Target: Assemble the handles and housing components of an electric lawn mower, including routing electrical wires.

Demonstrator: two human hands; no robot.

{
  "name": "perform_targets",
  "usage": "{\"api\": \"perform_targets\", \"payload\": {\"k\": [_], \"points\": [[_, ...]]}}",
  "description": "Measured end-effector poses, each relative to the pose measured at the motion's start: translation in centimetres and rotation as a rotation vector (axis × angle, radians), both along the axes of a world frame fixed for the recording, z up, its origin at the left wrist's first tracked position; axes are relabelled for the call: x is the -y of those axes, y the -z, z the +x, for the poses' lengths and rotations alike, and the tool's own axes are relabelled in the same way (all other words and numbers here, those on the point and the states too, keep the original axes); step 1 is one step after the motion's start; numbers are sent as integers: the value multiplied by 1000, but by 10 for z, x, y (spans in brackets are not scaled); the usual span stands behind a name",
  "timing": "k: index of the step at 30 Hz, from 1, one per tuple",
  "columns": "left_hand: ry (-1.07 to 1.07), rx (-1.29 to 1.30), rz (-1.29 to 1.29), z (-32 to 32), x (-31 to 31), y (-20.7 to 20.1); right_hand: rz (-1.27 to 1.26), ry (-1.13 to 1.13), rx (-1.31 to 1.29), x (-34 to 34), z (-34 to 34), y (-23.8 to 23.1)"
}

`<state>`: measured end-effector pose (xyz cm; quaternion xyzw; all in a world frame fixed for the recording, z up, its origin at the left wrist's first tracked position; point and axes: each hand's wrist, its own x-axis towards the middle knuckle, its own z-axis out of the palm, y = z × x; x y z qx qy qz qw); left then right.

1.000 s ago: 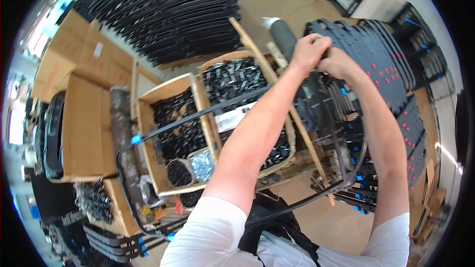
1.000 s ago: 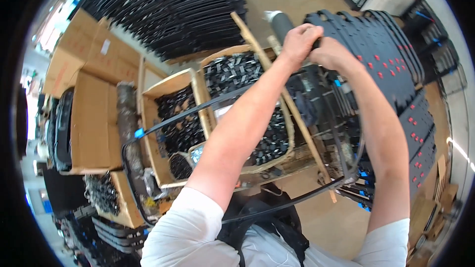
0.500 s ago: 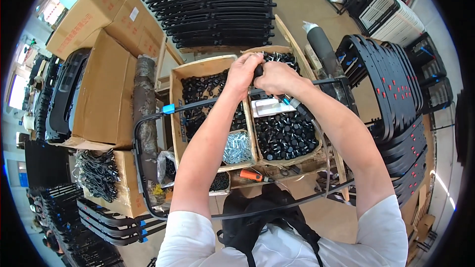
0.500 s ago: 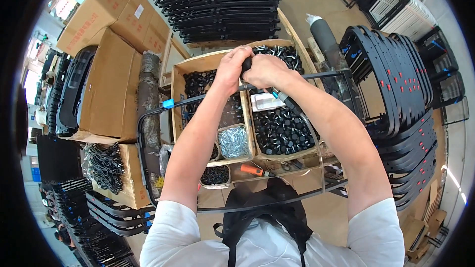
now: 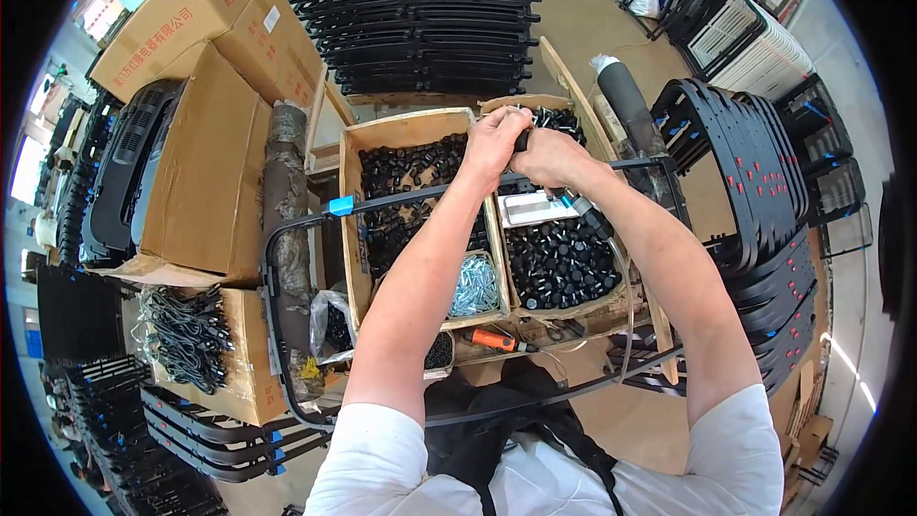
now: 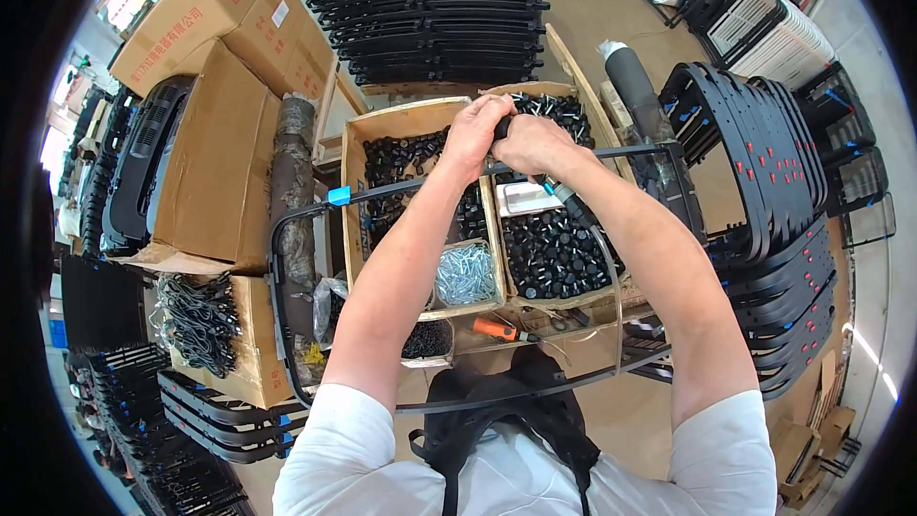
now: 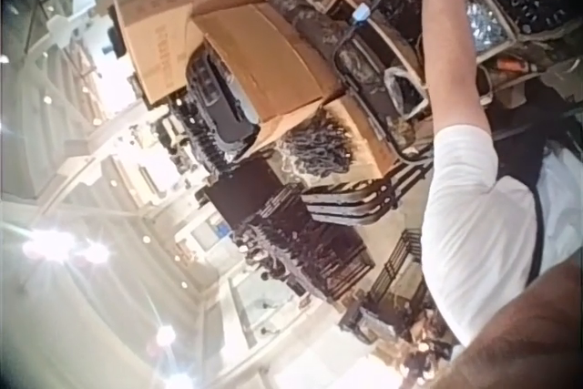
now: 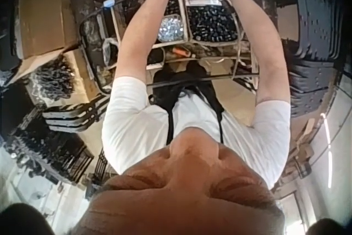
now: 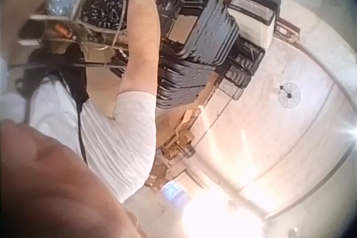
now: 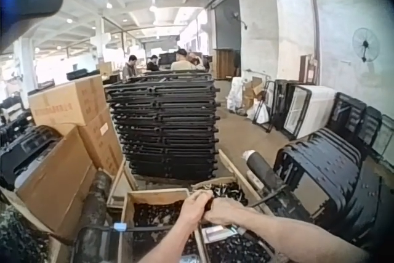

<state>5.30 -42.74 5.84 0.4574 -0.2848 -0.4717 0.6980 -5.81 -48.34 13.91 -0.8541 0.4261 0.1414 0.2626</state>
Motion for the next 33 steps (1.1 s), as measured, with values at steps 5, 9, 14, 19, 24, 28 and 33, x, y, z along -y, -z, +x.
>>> {"api": "perform_targets", "payload": {"k": [5, 9, 14, 19, 24, 28, 33], "points": [[13, 8, 57, 6, -3, 5, 155, 53, 43, 1, 4, 7], [49, -64, 44, 3, -1, 5, 196, 38, 94, 19, 5, 25], [70, -68, 37, 11, -4, 0, 266, 54, 154, 12, 8, 14], [69, -67, 26, 8, -5, -17, 168, 20, 64, 8, 10, 4], [126, 112, -143, -26, -38, -60, -77, 12, 133, -56, -48, -74], [326, 197, -90, -118, -138, -71, -57, 88, 23, -158, -153, -83], [683, -64, 59, -207, -245, -25, 18, 132, 11, -272, -254, -48]]}}
